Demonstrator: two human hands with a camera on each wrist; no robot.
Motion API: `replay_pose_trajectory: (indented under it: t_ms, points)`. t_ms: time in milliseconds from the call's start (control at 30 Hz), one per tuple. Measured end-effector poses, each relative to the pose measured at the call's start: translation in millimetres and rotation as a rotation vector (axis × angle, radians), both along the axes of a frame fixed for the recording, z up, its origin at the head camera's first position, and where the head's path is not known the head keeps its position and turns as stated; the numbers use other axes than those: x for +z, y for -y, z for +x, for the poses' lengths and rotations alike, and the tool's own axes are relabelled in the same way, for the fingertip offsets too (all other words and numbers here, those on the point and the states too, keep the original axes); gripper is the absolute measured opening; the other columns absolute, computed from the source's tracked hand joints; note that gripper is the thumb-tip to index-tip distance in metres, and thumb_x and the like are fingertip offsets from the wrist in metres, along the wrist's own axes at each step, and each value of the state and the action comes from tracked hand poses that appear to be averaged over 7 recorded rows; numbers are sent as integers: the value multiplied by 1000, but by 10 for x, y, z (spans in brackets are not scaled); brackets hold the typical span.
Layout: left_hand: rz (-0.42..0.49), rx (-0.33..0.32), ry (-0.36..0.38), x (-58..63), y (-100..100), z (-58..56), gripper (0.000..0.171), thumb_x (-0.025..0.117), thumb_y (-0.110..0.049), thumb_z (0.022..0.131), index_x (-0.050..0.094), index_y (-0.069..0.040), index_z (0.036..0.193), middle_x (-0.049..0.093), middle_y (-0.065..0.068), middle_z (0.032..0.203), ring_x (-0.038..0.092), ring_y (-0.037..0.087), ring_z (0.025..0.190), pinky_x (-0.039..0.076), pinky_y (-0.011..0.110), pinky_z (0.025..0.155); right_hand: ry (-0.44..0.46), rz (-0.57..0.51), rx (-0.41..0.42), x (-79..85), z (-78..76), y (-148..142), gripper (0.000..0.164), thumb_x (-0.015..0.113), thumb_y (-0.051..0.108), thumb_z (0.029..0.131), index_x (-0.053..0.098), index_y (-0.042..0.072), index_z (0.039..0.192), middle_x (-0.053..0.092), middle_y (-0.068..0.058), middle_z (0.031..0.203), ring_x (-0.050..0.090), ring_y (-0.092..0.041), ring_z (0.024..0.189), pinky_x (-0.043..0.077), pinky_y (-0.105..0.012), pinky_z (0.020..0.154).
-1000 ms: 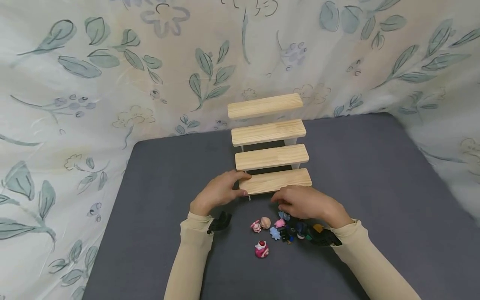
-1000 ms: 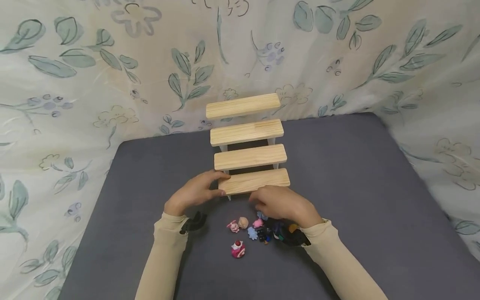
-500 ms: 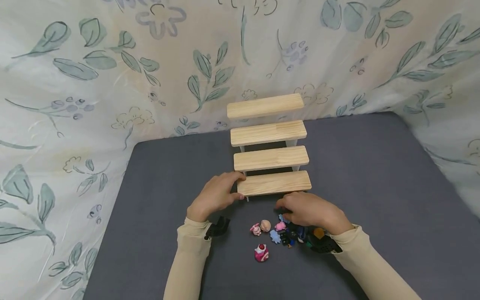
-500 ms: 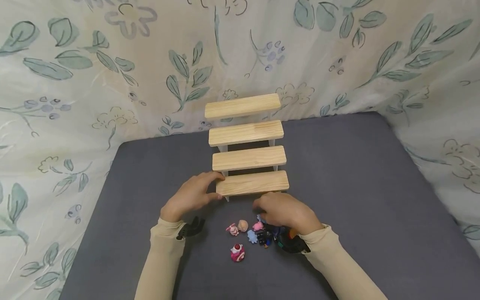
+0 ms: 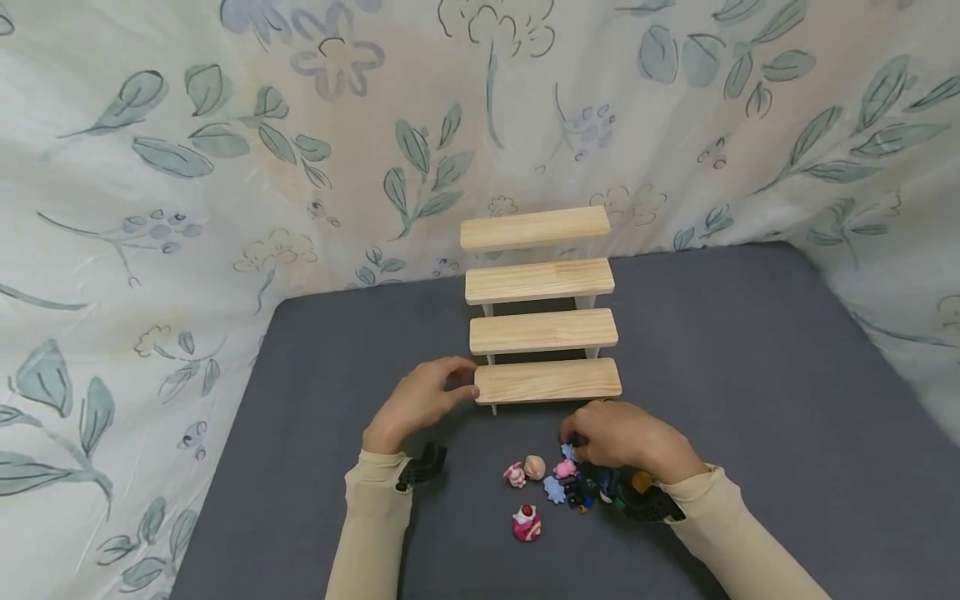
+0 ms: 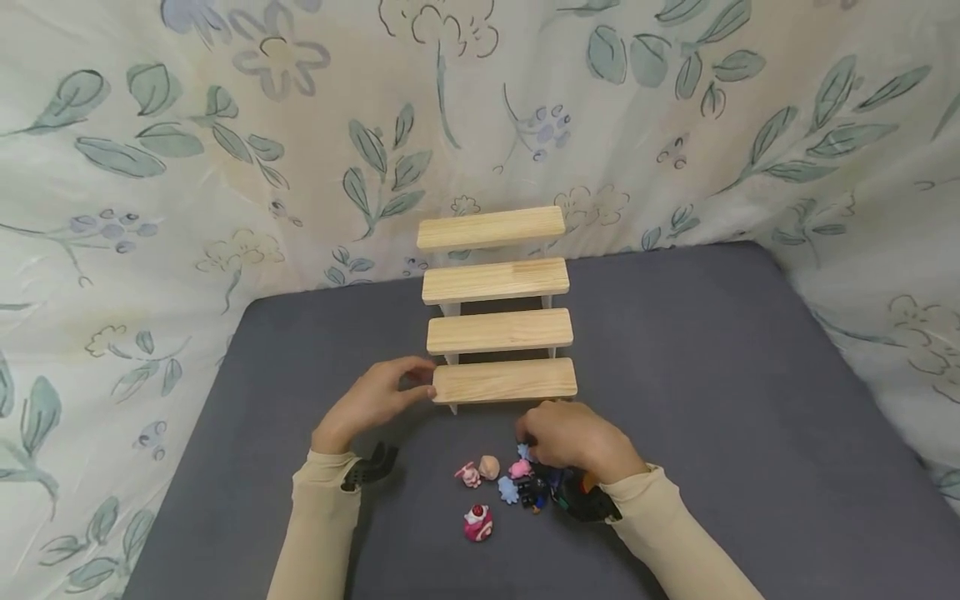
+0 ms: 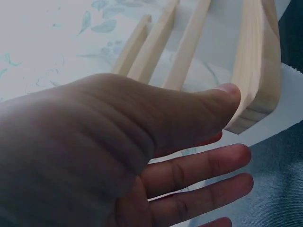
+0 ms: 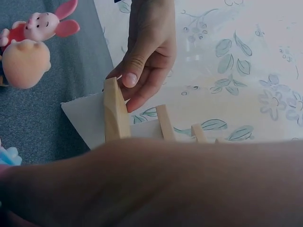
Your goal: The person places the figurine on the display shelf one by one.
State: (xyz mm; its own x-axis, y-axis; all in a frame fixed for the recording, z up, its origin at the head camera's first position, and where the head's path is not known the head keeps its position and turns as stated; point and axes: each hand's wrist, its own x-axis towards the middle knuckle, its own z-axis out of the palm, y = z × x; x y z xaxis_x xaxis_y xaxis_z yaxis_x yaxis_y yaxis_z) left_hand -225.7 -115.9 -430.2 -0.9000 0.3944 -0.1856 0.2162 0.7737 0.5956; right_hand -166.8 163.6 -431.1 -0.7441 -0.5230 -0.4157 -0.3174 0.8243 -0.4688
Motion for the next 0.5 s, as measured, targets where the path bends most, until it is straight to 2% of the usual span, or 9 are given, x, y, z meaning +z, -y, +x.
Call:
replay_pose_trajectory:
  t_ms: [233, 300, 400, 500]
  points:
    - [-22, -18, 21, -109, -15, -9, 43, 68, -33, 98, 65, -9, 134, 73, 6, 121, 69, 20, 110, 57, 44, 95, 33, -41, 23, -27, 35, -12, 23, 73, 12, 92, 76, 17, 115, 68, 7, 89, 52, -7, 71, 46, -29, 65]
    - [-19, -25, 28, -119, -20, -18, 39, 67, -33, 99, 68, -9, 130, 74, 5, 117, 69, 17, 103, 58, 41, 90, 38, -52, 31, -33, 35, -8, 23, 72, 12, 93, 76, 17, 115, 67, 7, 87, 52, -7, 70, 45, -28, 64]
    - [-17, -36, 50, -111, -14, -34, 32, 66, -34, 100, 75, -11, 120, 72, -1, 92, 62, 12, 79, 53, 32, 71, 28, -57, 38, -50, 21, 3, 18, 73, 11, 92, 76, 15, 110, 66, 6, 90, 51, -8, 71, 45, -28, 64]
    - [-14, -48, 74, -95, 7, -59, 29, 63, -35, 101, 79, -12, 110, 53, -4, 65, 42, 11, 58, 36, 26, 56, 13, -51, 37, -60, -2, 25, 13, 74, 10, 91, 74, 14, 104, 65, 4, 92, 50, -10, 73, 45, -28, 66]
